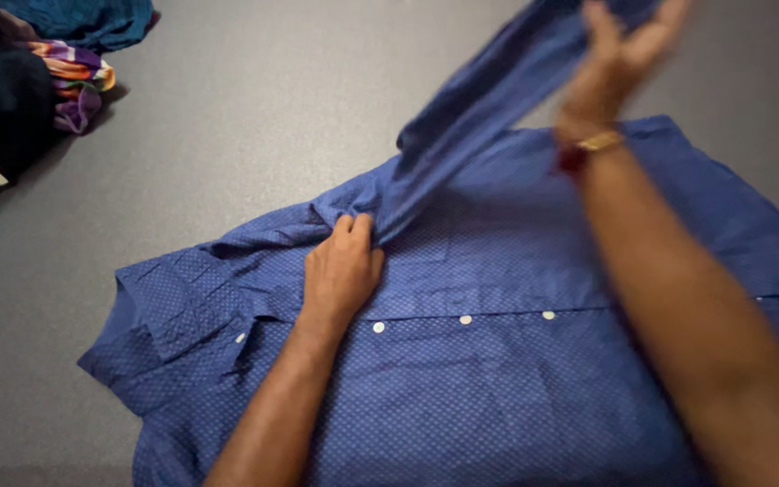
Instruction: The person irons a blue patterned shirt on a bed. They smooth the fabric with their hands, use a white iron to press the front and sleeves, and flip the shirt over to iron the back.
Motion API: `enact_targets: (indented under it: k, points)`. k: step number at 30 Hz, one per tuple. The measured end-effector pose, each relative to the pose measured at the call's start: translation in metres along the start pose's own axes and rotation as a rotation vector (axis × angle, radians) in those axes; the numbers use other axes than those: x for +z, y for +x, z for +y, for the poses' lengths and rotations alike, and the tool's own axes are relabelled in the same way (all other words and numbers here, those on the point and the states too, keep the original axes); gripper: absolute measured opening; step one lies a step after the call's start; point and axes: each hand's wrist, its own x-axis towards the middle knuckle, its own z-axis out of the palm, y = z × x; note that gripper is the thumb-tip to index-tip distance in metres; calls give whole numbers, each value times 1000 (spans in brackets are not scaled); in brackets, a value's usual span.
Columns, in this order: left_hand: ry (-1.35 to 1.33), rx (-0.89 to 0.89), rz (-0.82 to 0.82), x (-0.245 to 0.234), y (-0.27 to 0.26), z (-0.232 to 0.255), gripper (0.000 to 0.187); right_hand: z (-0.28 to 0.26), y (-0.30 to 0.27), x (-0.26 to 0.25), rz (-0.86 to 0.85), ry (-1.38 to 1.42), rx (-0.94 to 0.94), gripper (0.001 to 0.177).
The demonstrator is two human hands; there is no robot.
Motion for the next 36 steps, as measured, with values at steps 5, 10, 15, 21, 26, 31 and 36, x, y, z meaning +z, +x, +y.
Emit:
enact_targets:
  k: [5, 10, 15, 21, 26, 31, 36]
  points:
    - [8, 32, 124, -3, -4, 6, 24, -47, 24, -138, -84, 151, 148, 75]
    - [-13, 97, 239, -30, -1, -5, 23, -105, 2, -229, 52, -139, 483, 74]
    - [205, 250, 339, -30, 5, -25, 53, -134, -17, -284, -23, -429, 887, 73]
    - [205, 193, 276, -16, 7, -53, 38, -142, 1, -279, -449, -929, 919, 70]
    - [172, 150, 266, -23, 13, -60, 29, -122, 38, -282, -1227, -1700, -34, 69]
    - [120, 119, 288, -40, 32, -75, 18, -77, 72, -286, -1340, -1601, 303, 28]
    - [32, -356, 260, -53, 70, -93, 19, -61, 124, -276, -885, -1279, -117, 22]
